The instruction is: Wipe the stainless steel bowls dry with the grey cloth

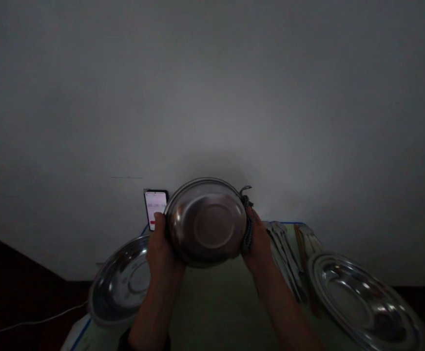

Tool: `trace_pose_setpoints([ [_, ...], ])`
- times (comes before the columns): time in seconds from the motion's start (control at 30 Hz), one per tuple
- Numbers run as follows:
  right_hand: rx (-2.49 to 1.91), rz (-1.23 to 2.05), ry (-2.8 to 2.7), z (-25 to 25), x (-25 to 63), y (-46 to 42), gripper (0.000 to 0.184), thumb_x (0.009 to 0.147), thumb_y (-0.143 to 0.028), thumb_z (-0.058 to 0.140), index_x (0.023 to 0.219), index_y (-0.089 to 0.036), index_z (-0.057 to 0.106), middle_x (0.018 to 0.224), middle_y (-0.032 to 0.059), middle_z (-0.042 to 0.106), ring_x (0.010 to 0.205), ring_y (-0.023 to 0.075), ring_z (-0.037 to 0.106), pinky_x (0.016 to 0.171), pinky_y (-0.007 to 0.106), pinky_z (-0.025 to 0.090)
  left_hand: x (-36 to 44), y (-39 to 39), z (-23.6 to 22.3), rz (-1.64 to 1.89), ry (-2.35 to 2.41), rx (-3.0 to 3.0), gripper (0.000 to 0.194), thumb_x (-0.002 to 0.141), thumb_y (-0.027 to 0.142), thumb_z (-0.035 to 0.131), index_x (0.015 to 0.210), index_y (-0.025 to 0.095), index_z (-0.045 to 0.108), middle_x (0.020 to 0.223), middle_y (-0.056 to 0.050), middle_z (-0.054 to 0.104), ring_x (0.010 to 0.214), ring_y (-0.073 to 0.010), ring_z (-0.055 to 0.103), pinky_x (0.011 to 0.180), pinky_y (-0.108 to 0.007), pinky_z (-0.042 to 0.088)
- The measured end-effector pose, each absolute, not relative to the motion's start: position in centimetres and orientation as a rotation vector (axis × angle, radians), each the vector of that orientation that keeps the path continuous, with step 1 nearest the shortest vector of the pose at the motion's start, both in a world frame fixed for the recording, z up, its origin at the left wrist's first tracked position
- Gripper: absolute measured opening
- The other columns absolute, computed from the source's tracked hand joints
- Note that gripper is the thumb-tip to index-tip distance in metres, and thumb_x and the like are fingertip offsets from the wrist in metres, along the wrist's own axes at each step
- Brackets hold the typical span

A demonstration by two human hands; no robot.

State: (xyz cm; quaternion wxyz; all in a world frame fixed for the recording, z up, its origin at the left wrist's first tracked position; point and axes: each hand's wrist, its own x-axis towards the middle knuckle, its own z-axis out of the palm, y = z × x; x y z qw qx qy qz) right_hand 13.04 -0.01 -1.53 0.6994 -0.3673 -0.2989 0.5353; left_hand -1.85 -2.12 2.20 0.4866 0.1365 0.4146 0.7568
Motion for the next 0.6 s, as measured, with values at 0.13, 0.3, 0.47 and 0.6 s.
trace_pose_setpoints([
  [0.13, -0.870, 1.183, -0.705, -1.8, 13.1, 0.0, 0.047, 0.077, -0.056, 0.060, 0.103, -0.018, 0.066, 0.099, 0.0073, 0.074, 0.085, 0.0215, 0.068, 0.072, 0.033, 0.052, -2.0, -1.9, 2.9, 1.786, 0.966, 0.314, 0.019, 0.082, 0.033, 0.059, 0.080, 0.017, 0.070, 0.070, -0.001, 0.072, 0.073, -0.0177, 0.067, 0.067, -0.027, 0.052],
  [0.3, -0.980, 1.086, -0.871, -0.5, 15.4, -0.5, 0.043, 0.072, -0.056, 0.068, 0.096, -0.020, 0.070, 0.090, 0.0023, 0.074, 0.082, 0.0205, 0.066, 0.074, 0.031, 0.049, -3.9, -2.0, 2.8, 1.660, 1.213, 0.652, 0.015, 0.070, 0.030, 0.064, 0.061, 0.019, 0.068, 0.057, 0.002, 0.066, 0.062, -0.0174, 0.062, 0.061, -0.026, 0.048],
  [0.47, -1.108, 0.952, -1.288, 1.0, 16.5, -1.8, 0.038, 0.078, -0.054, 0.064, 0.093, -0.020, 0.074, 0.088, 0.0022, 0.074, 0.083, 0.0195, 0.064, 0.078, 0.030, 0.046, -4.9, -2.8, 2.7, 1.438, 1.345, 1.099, 0.024, 0.066, 0.040, 0.074, 0.058, 0.017, 0.070, 0.057, -0.002, 0.067, 0.062, -0.0175, 0.060, 0.059, -0.025, 0.044],
  [0.6, -1.080, 0.946, -1.290, 1.2, 16.6, -2.2, 0.038, 0.078, -0.053, 0.065, 0.095, -0.020, 0.074, 0.087, 0.0020, 0.074, 0.081, 0.0191, 0.065, 0.075, 0.028, 0.046, -4.7, -3.1, 2.9, 1.376, 1.217, 1.034, 0.038, 0.066, 0.051, 0.072, 0.053, 0.017, 0.064, 0.046, 0.000, 0.058, 0.040, -0.0109, 0.048, 0.042, -0.023, 0.034],
])
